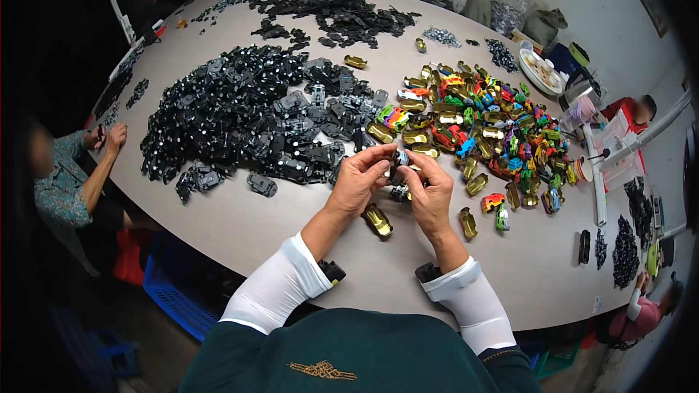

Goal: The person sits at a table and assembles small plastic components by hand. They pick up a black plastic base and a colored plastic cover, fit them together, and place the finished unit on the table. The person repeats this process with various colored covers and black bases throughout the clip.

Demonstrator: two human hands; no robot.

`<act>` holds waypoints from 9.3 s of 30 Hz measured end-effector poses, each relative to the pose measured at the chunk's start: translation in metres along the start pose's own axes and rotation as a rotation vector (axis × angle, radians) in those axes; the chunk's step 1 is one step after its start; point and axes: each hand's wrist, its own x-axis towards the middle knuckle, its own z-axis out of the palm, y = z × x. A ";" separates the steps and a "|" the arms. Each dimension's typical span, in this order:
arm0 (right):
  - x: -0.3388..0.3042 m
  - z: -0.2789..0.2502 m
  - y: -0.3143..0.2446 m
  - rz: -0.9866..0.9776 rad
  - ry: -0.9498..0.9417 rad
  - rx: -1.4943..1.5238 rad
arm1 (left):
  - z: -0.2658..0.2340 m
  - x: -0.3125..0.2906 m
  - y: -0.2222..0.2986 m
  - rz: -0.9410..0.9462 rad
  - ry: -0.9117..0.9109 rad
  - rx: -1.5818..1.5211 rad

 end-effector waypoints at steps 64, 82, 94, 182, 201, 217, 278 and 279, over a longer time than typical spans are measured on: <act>-0.005 0.001 0.013 0.438 -0.118 0.676 | 0.007 -0.002 -0.009 0.121 0.019 0.103; -0.010 0.009 0.010 0.410 -0.072 0.706 | 0.005 -0.003 -0.007 0.057 0.010 0.071; -0.007 0.001 0.005 0.381 -0.110 0.654 | -0.004 -0.001 -0.003 -0.085 -0.005 -0.216; 0.010 -0.023 0.010 0.829 -0.218 0.627 | -0.011 0.002 -0.002 -0.068 0.017 0.251; 0.011 -0.030 -0.002 0.897 -0.392 0.673 | -0.003 -0.004 0.004 -0.326 0.000 0.166; -0.005 -0.016 0.029 0.239 -0.456 -0.096 | -0.026 0.009 -0.020 0.262 -0.146 0.875; 0.004 -0.024 0.009 0.743 -0.415 0.521 | -0.016 0.004 0.014 -0.094 0.072 0.107; 0.004 -0.024 0.010 0.724 -0.412 0.563 | -0.016 0.007 0.014 -0.103 0.160 0.081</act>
